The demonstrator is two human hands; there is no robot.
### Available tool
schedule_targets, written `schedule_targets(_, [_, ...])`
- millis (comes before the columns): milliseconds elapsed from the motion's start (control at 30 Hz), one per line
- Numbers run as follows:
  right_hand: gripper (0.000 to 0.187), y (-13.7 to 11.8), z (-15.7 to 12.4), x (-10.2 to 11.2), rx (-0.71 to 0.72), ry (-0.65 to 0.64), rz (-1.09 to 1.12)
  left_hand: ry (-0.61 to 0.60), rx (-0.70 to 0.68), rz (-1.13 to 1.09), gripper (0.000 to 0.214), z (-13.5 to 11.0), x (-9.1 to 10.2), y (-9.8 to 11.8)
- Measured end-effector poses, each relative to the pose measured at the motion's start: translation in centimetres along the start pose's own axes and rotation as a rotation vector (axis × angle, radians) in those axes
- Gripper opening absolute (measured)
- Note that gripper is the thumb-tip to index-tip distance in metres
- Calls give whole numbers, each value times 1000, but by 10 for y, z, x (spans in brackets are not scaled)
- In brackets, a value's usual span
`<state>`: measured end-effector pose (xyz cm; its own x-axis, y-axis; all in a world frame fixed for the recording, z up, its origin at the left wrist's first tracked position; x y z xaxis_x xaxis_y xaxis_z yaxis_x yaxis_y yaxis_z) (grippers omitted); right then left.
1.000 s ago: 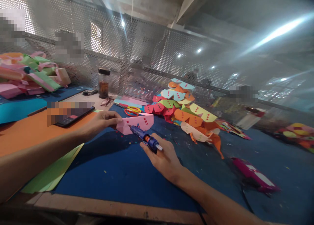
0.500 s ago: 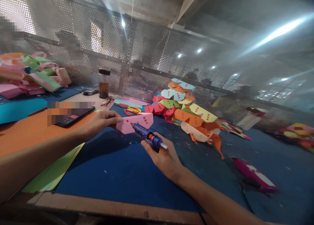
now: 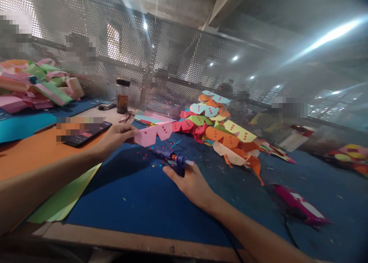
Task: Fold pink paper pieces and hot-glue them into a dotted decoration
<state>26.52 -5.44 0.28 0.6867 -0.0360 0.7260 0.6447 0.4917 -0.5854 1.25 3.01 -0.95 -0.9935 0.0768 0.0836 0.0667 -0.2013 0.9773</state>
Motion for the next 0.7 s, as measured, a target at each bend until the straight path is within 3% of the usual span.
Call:
schedule_targets(233, [26, 4, 9, -5, -98, -179, 42, 43, 4, -24, 24, 0, 2, 3])
schedule_targets(700, [33, 2, 24, -9, -126, -213, -56, 61, -6, -36, 24, -2, -1, 10])
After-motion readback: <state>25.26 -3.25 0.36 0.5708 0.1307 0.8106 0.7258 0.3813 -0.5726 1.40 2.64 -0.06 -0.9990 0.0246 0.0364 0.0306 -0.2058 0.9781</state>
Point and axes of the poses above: each hand's wrist, its own z-axis towards the middle knuckle, its own x-axis out of the back of the hand, y = z × x, the point moved 3 cm from there along z, towards the middle knuckle, and after that the axes turned 4 degrees about z, right-handed, at the moved point
